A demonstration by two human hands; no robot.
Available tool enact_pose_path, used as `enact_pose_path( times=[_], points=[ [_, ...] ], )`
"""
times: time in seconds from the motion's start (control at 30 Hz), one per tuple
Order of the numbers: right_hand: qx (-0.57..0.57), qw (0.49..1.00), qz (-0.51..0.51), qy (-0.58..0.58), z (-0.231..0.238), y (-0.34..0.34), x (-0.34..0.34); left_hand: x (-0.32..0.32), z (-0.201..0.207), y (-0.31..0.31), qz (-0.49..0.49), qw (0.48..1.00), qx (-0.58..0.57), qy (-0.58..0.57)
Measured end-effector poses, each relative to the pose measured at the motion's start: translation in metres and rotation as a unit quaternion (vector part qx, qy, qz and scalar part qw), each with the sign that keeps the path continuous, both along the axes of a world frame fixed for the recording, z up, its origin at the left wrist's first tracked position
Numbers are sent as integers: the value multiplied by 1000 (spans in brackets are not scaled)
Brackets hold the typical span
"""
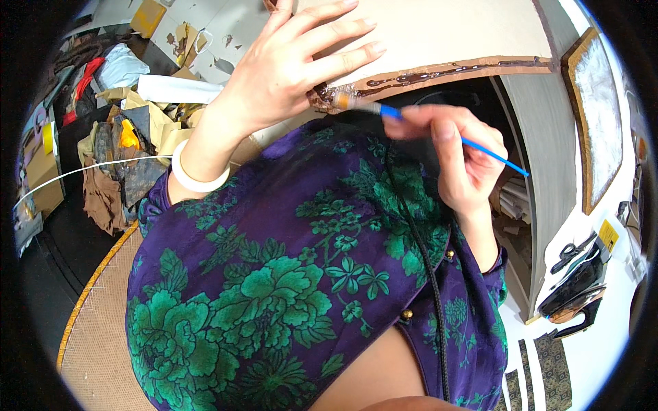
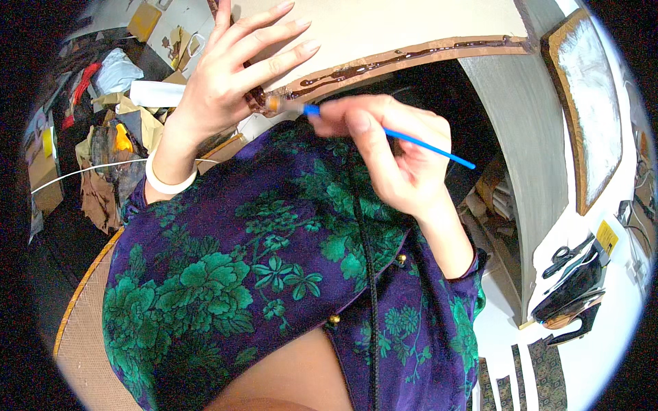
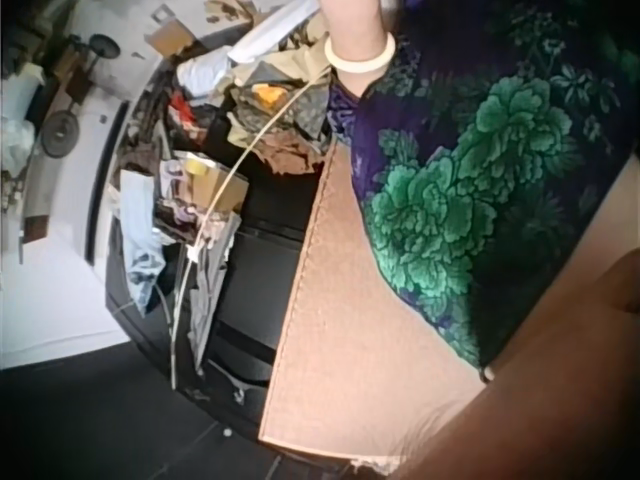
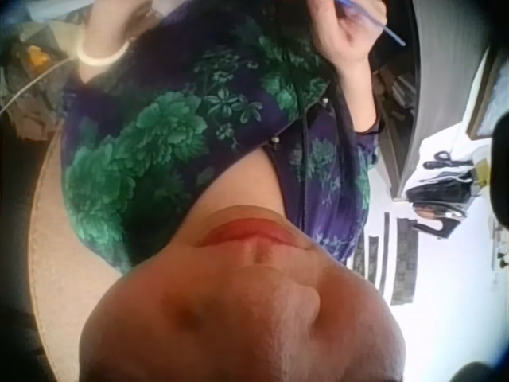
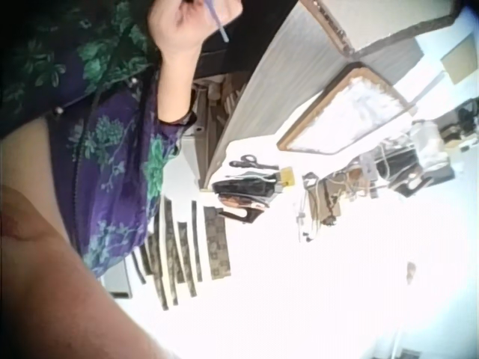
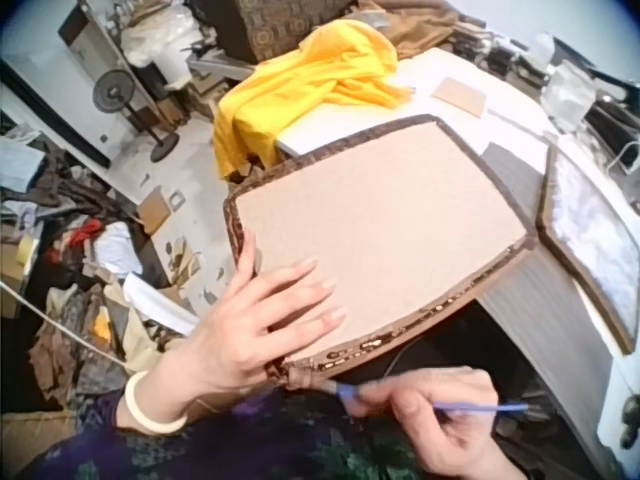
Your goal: The person applies adhesive to the edges of a rectangular board, aligns and presses a brown patterned cover onto it, and uses an iron to heat and secure the edges. The person repeatedly inspects the edges and corners of the finished cover.
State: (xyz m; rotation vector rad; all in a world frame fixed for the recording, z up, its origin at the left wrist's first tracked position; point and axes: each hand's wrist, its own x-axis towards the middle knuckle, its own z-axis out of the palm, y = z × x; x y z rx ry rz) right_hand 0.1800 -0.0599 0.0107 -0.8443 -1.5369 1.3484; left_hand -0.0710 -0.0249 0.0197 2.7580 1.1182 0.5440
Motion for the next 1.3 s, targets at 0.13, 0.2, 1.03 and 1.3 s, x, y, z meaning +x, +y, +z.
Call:
enact_pose_path(
  times=[0.13, 0.2, 1.03, 1.3],
  points=[
    [0, 998, 62, -31, 4, -1, 4, 0, 1, 0, 0, 1000, -14, -17],
    [-35, 999, -15, 21, 0, -4, -1, -1, -1, 0, -2, 1000, -8, -28],
    [-109, 990, -79, 42, 1, -2, 12, 2, 6, -1, 1, 1000, -28, 13],
    [-114, 991, -44, 46, -4, -3, 22, 0, 3, 0, -7, 1000, -25, 4]
  ],
)
